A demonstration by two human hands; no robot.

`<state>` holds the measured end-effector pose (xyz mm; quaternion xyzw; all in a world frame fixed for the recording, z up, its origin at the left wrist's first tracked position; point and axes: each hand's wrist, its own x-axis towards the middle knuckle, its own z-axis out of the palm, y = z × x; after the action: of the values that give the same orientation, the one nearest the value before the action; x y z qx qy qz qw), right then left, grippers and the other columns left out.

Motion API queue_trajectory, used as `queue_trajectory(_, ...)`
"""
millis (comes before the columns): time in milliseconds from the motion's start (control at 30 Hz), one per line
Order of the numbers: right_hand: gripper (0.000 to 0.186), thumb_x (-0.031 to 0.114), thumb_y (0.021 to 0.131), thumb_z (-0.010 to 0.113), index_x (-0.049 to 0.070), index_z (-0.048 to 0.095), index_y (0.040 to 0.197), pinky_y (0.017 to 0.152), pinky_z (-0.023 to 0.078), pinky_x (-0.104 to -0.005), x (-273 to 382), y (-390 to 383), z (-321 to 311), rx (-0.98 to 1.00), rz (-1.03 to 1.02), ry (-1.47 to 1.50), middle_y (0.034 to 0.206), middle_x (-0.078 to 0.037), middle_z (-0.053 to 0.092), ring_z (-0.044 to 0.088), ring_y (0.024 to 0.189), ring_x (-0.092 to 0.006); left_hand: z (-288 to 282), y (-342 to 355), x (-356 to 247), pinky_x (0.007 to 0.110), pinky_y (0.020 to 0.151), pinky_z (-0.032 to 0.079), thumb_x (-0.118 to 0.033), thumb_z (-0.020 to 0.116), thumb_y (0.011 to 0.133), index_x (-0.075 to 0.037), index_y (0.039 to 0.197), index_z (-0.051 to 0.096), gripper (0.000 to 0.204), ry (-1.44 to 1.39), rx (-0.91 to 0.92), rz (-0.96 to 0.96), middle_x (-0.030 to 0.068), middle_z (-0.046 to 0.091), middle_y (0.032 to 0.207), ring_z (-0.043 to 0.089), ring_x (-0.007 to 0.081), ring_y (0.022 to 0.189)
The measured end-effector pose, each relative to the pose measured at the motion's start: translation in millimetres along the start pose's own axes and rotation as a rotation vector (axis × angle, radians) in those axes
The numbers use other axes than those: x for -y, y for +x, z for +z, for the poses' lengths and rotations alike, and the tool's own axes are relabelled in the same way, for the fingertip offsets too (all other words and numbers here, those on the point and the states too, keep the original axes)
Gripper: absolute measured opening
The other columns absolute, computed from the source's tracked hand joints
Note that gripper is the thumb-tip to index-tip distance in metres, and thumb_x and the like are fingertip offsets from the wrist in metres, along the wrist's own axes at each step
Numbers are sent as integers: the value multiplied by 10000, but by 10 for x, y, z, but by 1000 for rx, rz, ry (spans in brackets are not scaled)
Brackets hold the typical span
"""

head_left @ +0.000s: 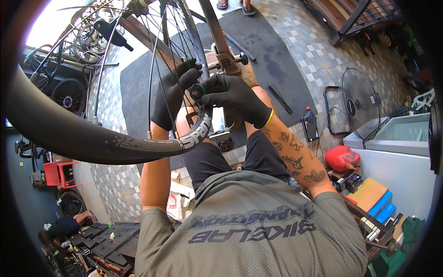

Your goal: The person uses a small green valve tool to inflate a bicycle tire mounted on a repair stand. They repeatedly attach the tool to the valve, pump air, detach, and reattach while rotating the wheel to check alignment. The tire is gradually inflated throughout the clip.

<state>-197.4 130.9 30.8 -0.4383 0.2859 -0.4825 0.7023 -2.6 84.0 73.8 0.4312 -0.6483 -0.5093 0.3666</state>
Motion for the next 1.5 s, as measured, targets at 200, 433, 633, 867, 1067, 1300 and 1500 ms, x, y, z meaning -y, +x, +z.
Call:
queue_trajectory(200, 482, -6, 876, 734, -68, 555, 1319, 815, 606, -305, 60, 6, 32, 35, -13, 38, 1068, -134, 737, 725, 931, -171, 26, -31, 24, 356, 1005, 500, -360, 662, 998, 99, 1357, 588, 587, 3, -30, 25, 201, 695, 1245, 660, 241, 1136)
queue_trajectory(433, 444, -16, 867, 729, -62, 571, 1280, 803, 609, -312, 47, 1, 47, 23, -65, -119, 1047, -138, 739, 727, 914, -167, -6, -21, -11, 390, 1063, 452, -430, 619, 991, 83, 1384, 562, 649, 97, 15, 15, 210, 669, 1274, 634, 285, 1202)
queue_trajectory(633, 413, 31, 892, 716, -65, 575, 1268, 783, 601, -301, 1, 19, 28, 25, -118, -145, 1041, -128, 742, 728, 904, -162, 53, -40, 11, 374, 997, 489, -376, 628, 1006, 68, 1311, 602, 540, 59, -52, 48, 177, 682, 1189, 657, 253, 1106)
queue_trajectory(867, 465, 70, 871, 727, -66, 572, 1288, 844, 572, -289, -112, 222, -107, 165, 57, 115, 1013, -87, 731, 707, 929, -141, -137, -204, 206, 225, 596, 390, -269, 619, 1037, -11, 1137, 637, 277, -33, 40, -22, -16, 586, 800, 488, 58, 665)
queue_trajectory(1067, 500, 48, 873, 710, -41, 526, 1329, 881, 566, -282, -140, 294, -187, 269, 85, 72, 1074, -71, 703, 696, 1024, -147, -337, -157, 279, 229, 604, 410, -262, 622, 1034, -6, 1136, 653, 277, -105, 301, -125, -30, 579, 778, 528, 50, 697)
queue_trajectory(1300, 609, 12, 874, 703, -49, 458, 1428, 920, 578, -300, 12, 183, -180, 262, 154, 71, 1236, -117, 657, 686, 1072, -157, -118, -145, 127, 253, 614, 450, -243, 691, 990, 1, 990, 698, 245, -86, 198, -123, -8, 598, 738, 570, 76, 677)
queue_trajectory(1500, 615, -18, 874, 688, -52, 453, 1441, 937, 577, -307, -61, 297, -197, 316, 108, 40, 1228, -122, 687, 687, 1090, -164, 137, -249, -112, 288, 540, 415, -230, 796, 902, 22, 753, 665, 321, 655, -145, 47, 59, 633, 749, 566, 79, 625)
